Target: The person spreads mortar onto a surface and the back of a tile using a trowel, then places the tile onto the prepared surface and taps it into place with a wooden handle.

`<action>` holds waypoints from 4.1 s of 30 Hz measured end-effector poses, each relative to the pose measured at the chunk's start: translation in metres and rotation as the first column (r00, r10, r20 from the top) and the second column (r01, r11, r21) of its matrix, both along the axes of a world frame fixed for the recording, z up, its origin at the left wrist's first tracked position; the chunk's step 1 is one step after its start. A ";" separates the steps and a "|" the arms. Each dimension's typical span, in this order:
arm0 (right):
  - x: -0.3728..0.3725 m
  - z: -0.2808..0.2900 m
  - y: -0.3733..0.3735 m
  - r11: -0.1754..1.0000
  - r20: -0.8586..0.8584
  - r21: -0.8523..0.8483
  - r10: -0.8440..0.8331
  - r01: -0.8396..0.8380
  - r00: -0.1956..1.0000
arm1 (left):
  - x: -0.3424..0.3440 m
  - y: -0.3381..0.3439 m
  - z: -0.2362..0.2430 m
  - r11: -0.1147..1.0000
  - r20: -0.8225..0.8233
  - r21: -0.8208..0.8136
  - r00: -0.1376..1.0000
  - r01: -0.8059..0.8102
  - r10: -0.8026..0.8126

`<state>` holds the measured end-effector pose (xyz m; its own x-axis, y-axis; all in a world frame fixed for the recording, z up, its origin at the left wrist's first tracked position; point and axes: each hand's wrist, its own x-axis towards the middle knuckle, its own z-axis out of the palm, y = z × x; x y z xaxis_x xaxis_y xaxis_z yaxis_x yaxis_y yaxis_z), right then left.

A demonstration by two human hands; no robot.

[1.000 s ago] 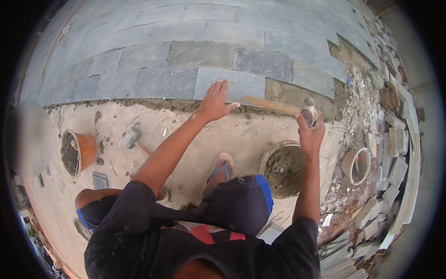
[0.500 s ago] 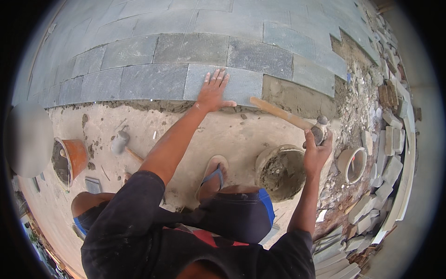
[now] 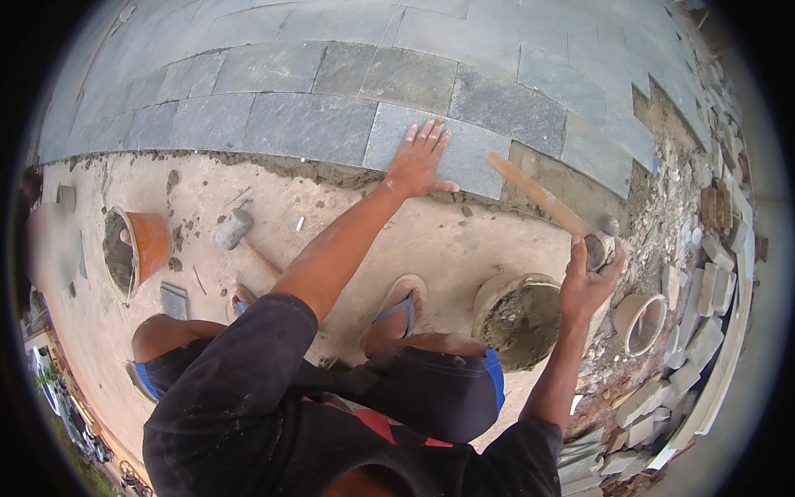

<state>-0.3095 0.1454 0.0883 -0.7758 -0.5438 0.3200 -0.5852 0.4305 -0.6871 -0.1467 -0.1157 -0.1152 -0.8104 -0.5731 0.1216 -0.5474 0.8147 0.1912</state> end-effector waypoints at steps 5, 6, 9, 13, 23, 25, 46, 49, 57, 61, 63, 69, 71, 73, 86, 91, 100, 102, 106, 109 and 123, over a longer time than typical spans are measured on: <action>0.006 0.006 -0.006 0.983 -0.039 0.160 0.094 -0.087 0.995 | 0.004 0.000 -0.004 1.000 -0.005 -0.009 1.000 -0.006 0.006; 0.005 0.004 -0.006 0.988 -0.109 0.137 0.084 -0.068 0.990 | 0.003 -0.001 -0.002 1.000 -0.021 -0.011 1.000 -0.002 0.002; 0.008 0.001 -0.007 0.999 0.020 -0.012 0.039 -0.039 0.999 | 0.001 0.002 0.000 1.000 -0.036 -0.011 0.999 0.005 -0.006; 0.010 0.013 -0.022 0.984 -0.112 0.161 0.095 -0.077 0.989 | 0.001 0.001 -0.001 1.000 -0.006 -0.007 1.000 -0.006 0.006; 0.068 0.035 -0.073 0.957 -0.020 -0.092 0.275 -0.275 0.961 | 0.002 -0.003 -0.006 0.997 -0.010 0.080 1.000 -0.013 0.014; 0.080 0.032 -0.089 0.912 -0.100 -0.072 0.397 -0.404 0.912 | 0.004 -0.003 -0.005 0.995 -0.079 0.102 0.997 0.001 0.007; 0.114 0.008 -0.116 0.855 0.008 0.132 0.506 -0.502 0.863 | 0.003 0.001 -0.015 0.999 -0.134 0.039 0.991 0.001 0.005; 0.115 0.012 -0.120 0.862 -0.043 0.096 0.504 -0.499 0.863 | 0.001 -0.006 -0.013 1.000 -0.186 0.020 0.983 -0.002 0.006; 0.108 0.006 -0.110 0.880 -0.029 0.092 0.471 -0.467 0.882 | 0.000 -0.001 -0.007 0.999 -0.139 0.038 0.990 0.024 -0.018; 0.092 0.033 -0.085 0.956 -0.140 -0.038 0.282 -0.289 0.949 | 0.004 -0.004 0.009 0.992 0.063 0.128 0.998 0.007 -0.015; 0.076 0.041 -0.066 0.979 -0.146 -0.085 0.172 -0.186 0.974 | 0.003 -0.004 0.011 0.994 0.085 0.108 0.996 -0.002 -0.008; 0.050 0.012 -0.024 0.995 -0.049 0.088 0.052 -0.047 0.997 | -0.002 0.001 -0.002 1.000 -0.062 0.028 0.998 0.008 -0.006; 0.048 0.009 -0.019 0.989 -0.090 0.143 -0.020 0.033 0.996 | -0.002 0.002 0.000 0.999 0.015 0.034 1.000 -0.003 0.003; 0.044 0.011 -0.016 0.995 -0.223 0.080 -0.046 0.065 0.974 | -0.002 -0.003 0.002 1.000 0.023 0.007 1.000 -0.011 0.010; 0.033 0.002 -0.009 0.999 -0.005 0.004 -0.037 0.037 0.999 | -0.007 -0.009 0.015 0.969 0.166 0.247 0.986 -0.012 -0.030; 0.043 0.011 -0.018 0.999 -0.013 0.032 -0.025 0.025 1.000 | -0.007 -0.010 0.015 0.957 0.165 0.290 0.986 -0.024 -0.025; 0.047 0.009 -0.031 0.992 -0.001 0.128 -0.006 0.006 1.000 | -0.006 -0.009 0.012 0.961 0.125 0.275 0.992 -0.019 -0.016; 0.046 0.013 -0.030 0.997 -0.097 0.074 0.002 0.005 0.995 | -0.005 -0.014 0.014 0.963 0.108 0.269 0.994 -0.018 -0.012; 0.056 0.012 -0.033 0.995 -0.044 0.093 -0.027 0.031 0.999 | -0.004 -0.011 0.009 0.965 0.095 0.262 0.995 -0.015 -0.010; 0.051 0.013 -0.035 0.996 -0.109 0.088 0.028 -0.018 0.994 | -0.005 -0.010 0.015 0.963 0.124 0.270 0.992 -0.019 -0.015; 0.054 0.033 -0.076 0.990 -0.130 -0.072 0.110 -0.120 0.985 | -0.003 -0.009 0.010 0.970 0.065 0.243 0.998 -0.024 0.008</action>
